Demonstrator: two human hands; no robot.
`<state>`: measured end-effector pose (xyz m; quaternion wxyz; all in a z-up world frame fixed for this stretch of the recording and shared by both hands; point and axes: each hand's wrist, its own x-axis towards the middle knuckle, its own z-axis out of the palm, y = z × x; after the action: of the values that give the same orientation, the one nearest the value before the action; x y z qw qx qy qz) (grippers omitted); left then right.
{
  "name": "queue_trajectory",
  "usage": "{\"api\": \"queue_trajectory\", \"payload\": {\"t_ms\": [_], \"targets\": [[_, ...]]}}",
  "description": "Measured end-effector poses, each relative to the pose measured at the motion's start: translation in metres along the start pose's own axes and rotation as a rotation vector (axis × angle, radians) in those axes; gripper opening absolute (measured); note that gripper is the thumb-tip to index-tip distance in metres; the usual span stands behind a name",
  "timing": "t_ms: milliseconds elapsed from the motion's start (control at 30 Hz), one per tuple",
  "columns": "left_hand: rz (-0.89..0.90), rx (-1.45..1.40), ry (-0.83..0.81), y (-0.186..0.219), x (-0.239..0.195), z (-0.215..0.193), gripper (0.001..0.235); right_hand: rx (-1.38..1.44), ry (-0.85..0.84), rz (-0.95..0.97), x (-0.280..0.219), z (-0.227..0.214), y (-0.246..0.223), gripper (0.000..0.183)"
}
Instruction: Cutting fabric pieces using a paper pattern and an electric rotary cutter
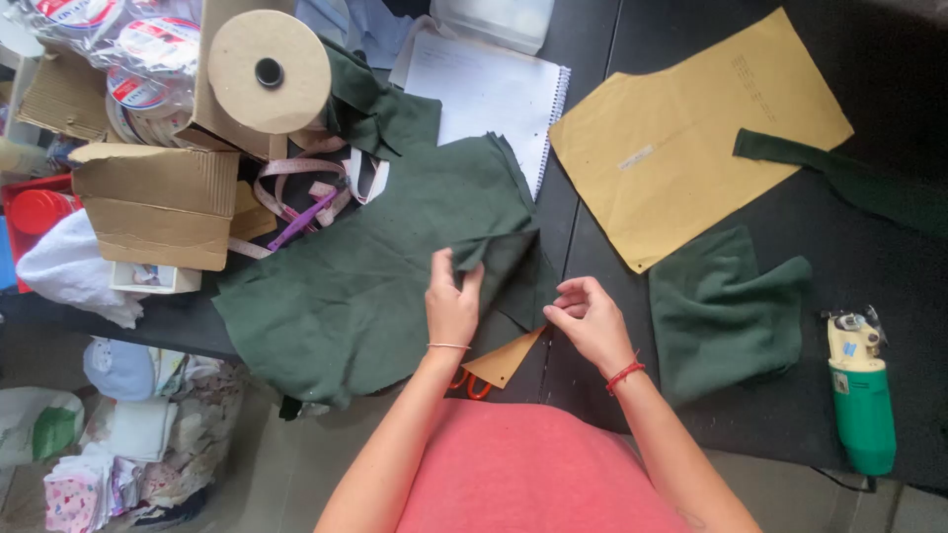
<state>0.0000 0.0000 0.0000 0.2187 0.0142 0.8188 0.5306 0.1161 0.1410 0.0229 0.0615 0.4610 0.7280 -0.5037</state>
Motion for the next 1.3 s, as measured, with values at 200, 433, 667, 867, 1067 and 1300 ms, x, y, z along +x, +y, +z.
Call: {"api": "queue_trajectory", "payload": {"t_ms": [200, 433, 667, 867, 1067, 1300], "targets": [[0.184, -0.283, 0.103, -0.005, 0.003, -0.001, 0.036, -0.126, 0.064, -0.008, 0.008, 0.005, 0.014, 0.03], [0.41, -0.004, -0.178, -0.004, -0.007, -0.012, 0.014, 0.251, -0.068, 0.085, -0.003, 0.009, -0.009, 0.032], [0.48, 0.278, -0.173, -0.006, -0.015, 0.0, 0.049, 0.378, -0.115, -0.022, -0.006, 0.013, -0.024, 0.025], [0.084, -0.159, -0.131, -0.014, 0.008, -0.011, 0.017, -0.177, 0.093, -0.053, 0.001, 0.007, 0.01, 0.031], [0.068, -0.166, -0.128, -0.005, 0.008, -0.014, 0.019, 0.066, 0.033, 0.066, 0.001, 0.01, 0.007, 0.04], [0.446, 0.268, -0.205, 0.012, -0.017, -0.014, 0.056, 0.527, 0.036, -0.007, -0.018, 0.022, -0.029, 0.041]]}}
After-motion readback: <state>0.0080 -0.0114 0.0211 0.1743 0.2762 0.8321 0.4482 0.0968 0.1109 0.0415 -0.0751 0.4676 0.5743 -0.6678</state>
